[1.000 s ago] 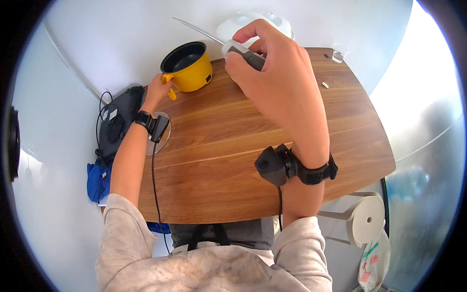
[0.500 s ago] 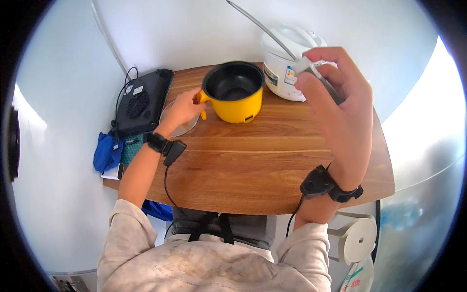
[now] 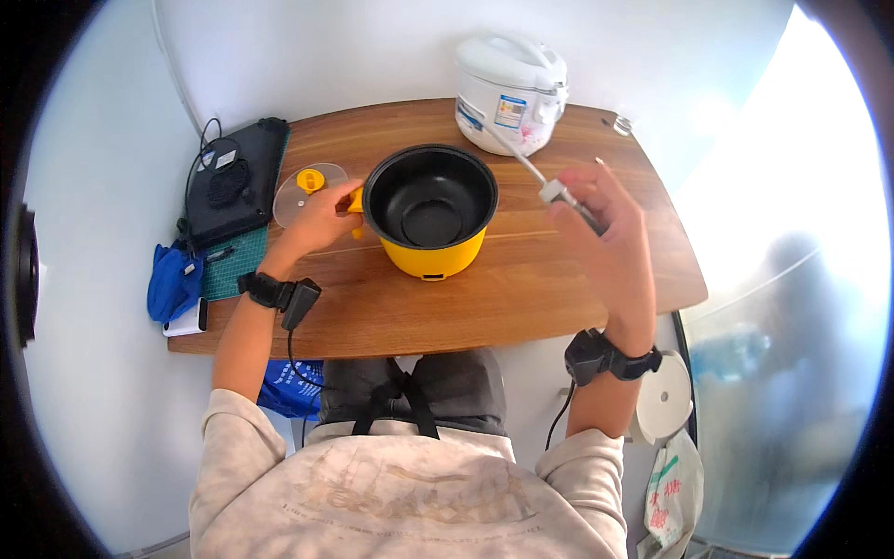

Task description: The person uses a screwdriver to remove screws from a white rice cooker and a yellow pot lid. They unscrew fasteners on the cooker body, then on the lid, and finally on the pot base, placing removed parts and screws on the table.

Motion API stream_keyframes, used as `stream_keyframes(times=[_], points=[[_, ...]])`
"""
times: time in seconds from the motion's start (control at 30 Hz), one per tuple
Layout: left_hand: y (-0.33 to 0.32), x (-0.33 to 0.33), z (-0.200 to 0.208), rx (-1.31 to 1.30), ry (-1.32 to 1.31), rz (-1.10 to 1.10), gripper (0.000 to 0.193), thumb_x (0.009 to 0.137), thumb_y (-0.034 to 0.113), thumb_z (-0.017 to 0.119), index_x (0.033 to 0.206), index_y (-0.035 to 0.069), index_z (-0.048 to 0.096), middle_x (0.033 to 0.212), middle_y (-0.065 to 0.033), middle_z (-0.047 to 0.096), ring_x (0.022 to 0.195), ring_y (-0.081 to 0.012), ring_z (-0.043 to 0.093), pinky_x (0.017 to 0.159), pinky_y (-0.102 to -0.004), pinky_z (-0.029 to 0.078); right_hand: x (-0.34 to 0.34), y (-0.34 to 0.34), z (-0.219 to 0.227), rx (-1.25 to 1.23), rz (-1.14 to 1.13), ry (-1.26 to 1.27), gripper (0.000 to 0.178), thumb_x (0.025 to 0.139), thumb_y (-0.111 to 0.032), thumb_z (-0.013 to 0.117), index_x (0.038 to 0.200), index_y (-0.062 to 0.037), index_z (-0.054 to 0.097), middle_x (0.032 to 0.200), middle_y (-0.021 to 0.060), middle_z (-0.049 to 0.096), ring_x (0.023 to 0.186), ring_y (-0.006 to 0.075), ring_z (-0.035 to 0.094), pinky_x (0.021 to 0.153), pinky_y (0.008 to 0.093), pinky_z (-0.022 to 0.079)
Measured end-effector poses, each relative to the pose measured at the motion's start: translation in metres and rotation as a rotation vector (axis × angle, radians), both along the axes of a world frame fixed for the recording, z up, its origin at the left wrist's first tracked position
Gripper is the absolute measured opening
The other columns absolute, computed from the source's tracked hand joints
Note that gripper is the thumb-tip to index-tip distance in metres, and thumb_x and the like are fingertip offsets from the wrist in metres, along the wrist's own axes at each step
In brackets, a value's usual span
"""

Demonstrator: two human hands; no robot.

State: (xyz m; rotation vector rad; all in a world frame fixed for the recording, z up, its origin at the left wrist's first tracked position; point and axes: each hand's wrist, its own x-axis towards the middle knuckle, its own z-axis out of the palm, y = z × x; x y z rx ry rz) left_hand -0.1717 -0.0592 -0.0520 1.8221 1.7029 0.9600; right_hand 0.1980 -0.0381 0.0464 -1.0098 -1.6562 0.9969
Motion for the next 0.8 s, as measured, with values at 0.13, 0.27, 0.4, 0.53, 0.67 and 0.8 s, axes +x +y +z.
stream_keyframes(times=[0.13,0.27,0.4,0.53,0.67,0.8], points=[[0.01,-0.012,-0.017,-0.005,-0.049,-0.115,0.056,0.089,0.005,0.068,0.142,0.005,0.054,0.115,-0.0163,0.07,0.104,-0.0253,0.067,0.091,-0.0334,0.051,0.009,-0.017,-0.039,-0.137,-0.001,0.094,0.025,0.093,-0.007,0.064,0.117,-0.0049,0.06,0.091,0.0005,0.068,0.067,0.0025,0.05,0.056,0.0193,0.037],[0.018,-0.006,-0.024,0.045,-0.068,-0.148,0.054,0.094,0.004,0.065,0.145,0.007,0.05,0.123,-0.0166,0.068,0.11,-0.0273,0.066,0.095,-0.0353,0.051,0.007,-0.022,-0.08,-0.192,-0.042,0.145,0.026,0.093,-0.007,0.063,0.118,-0.0047,0.059,0.087,-0.0001,0.065,0.064,0.0025,0.049,0.052,0.0198,0.035],[0.013,-0.007,-0.026,0.013,-0.142,-0.145,0.056,0.095,-0.006,0.061,0.147,0.01,0.049,0.137,-0.0087,0.06,0.128,-0.0216,0.056,0.11,-0.0341,0.044,0.002,-0.036,-0.098,-0.231,-0.083,0.202,0.025,0.095,-0.009,0.06,0.12,-0.0034,0.057,0.088,0.0021,0.063,0.062,0.0036,0.049,0.051,0.0197,0.037],[0.026,-0.007,-0.033,0.021,-0.345,-0.263,0.056,0.095,-0.008,0.061,0.147,0.012,0.052,0.137,-0.006,0.061,0.128,-0.0175,0.055,0.11,-0.0331,0.043,0.007,-0.034,-0.113,-0.274,-0.109,0.253,0.026,0.095,-0.008,0.06,0.121,-0.0042,0.057,0.088,0.002,0.063,0.063,0.0036,0.05,0.051,0.0194,0.037],[0.028,-0.005,-0.022,-0.011,-0.303,-0.305,0.055,0.094,-0.007,0.061,0.145,0.011,0.052,0.137,-0.0061,0.061,0.127,-0.0169,0.055,0.109,-0.0332,0.044,0.001,-0.035,-0.121,-0.333,-0.083,0.259,0.028,0.095,-0.007,0.061,0.122,-0.0059,0.056,0.087,0.0005,0.061,0.064,0.0027,0.05,0.05,0.0185,0.035],[0.035,-0.014,-0.035,0.077,-0.22,-0.301,0.052,0.095,-0.004,0.062,0.144,0.011,0.053,0.138,-0.0066,0.061,0.126,-0.0176,0.056,0.107,-0.0335,0.045,-0.009,-0.033,-0.129,-0.37,-0.038,0.312,0.027,0.095,-0.008,0.061,0.122,-0.0063,0.056,0.087,0.0002,0.061,0.064,0.0026,0.05,0.05,0.0186,0.036]])
